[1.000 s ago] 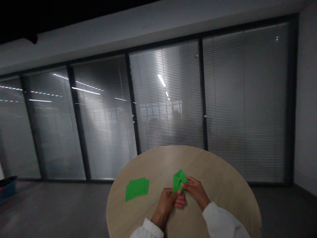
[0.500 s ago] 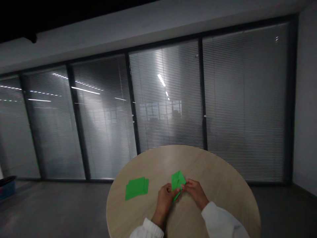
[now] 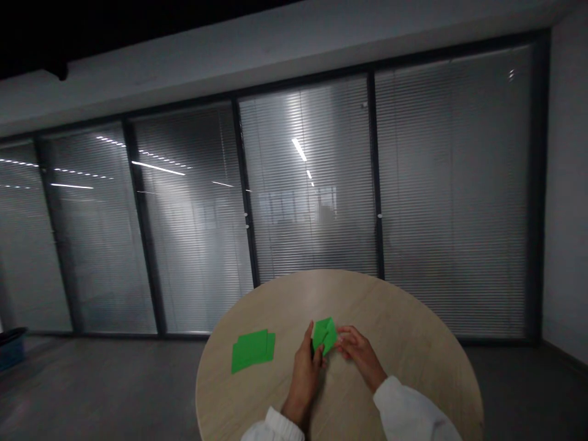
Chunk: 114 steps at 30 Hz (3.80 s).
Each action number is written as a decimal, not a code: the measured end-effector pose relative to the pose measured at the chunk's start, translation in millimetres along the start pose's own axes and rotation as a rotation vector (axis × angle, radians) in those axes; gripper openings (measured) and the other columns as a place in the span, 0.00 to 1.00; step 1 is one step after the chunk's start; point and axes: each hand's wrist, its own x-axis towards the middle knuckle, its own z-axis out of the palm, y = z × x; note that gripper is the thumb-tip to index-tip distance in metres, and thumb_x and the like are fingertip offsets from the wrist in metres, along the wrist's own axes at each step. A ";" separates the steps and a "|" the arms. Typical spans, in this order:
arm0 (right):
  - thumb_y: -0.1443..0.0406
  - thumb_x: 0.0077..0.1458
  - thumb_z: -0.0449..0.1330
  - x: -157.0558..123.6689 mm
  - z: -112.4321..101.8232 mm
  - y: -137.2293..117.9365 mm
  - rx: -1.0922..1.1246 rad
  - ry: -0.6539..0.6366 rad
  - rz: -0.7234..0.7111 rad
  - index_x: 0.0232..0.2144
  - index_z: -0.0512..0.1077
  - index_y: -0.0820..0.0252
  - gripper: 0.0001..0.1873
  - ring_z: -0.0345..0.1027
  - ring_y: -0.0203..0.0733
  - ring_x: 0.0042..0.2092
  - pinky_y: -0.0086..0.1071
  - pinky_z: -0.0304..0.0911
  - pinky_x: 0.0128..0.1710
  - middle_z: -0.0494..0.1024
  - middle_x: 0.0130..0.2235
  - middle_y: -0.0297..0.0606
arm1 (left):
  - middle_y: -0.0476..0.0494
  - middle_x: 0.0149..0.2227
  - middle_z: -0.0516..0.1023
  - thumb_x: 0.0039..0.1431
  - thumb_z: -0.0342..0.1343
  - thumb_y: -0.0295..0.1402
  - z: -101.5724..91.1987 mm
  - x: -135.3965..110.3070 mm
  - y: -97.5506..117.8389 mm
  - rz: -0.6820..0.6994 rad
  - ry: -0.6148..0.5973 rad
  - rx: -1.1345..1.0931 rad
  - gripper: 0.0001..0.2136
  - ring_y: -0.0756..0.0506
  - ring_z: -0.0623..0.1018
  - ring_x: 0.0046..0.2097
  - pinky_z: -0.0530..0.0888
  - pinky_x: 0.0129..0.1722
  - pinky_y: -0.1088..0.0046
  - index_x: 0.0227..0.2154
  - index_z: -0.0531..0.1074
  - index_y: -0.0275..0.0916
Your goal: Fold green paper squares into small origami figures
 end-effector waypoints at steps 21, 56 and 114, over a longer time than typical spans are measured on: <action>0.59 0.36 0.68 -4.0 4.8 -10.6 0.058 -0.030 -0.081 0.21 0.73 0.58 0.11 0.71 0.47 0.37 0.33 0.65 0.37 0.76 0.31 0.36 | 0.44 0.35 0.74 0.53 0.54 0.48 0.0 0.7 -1.9 -0.083 -0.073 -0.082 0.32 0.51 0.68 0.25 0.67 0.23 0.76 0.58 0.63 0.35; 0.68 0.39 0.62 -15.8 11.6 -26.2 0.130 -0.202 -0.097 0.47 0.70 0.55 0.28 0.72 0.48 0.47 0.39 0.66 0.48 0.78 0.45 0.41 | 0.37 0.49 0.73 0.51 0.57 0.35 -0.9 2.9 -6.2 0.003 -0.036 0.099 0.31 0.40 0.72 0.50 0.66 0.53 0.64 0.60 0.62 0.36; 0.50 0.37 0.69 0.0 -8.1 -13.9 0.132 0.022 0.011 0.30 0.77 0.60 0.22 0.74 0.49 0.38 0.37 0.68 0.40 0.80 0.32 0.39 | 0.41 0.30 0.79 0.29 0.70 0.50 -25.9 18.8 -8.4 -0.288 0.023 -0.426 0.23 0.46 0.76 0.31 0.74 0.32 0.73 0.22 0.79 0.33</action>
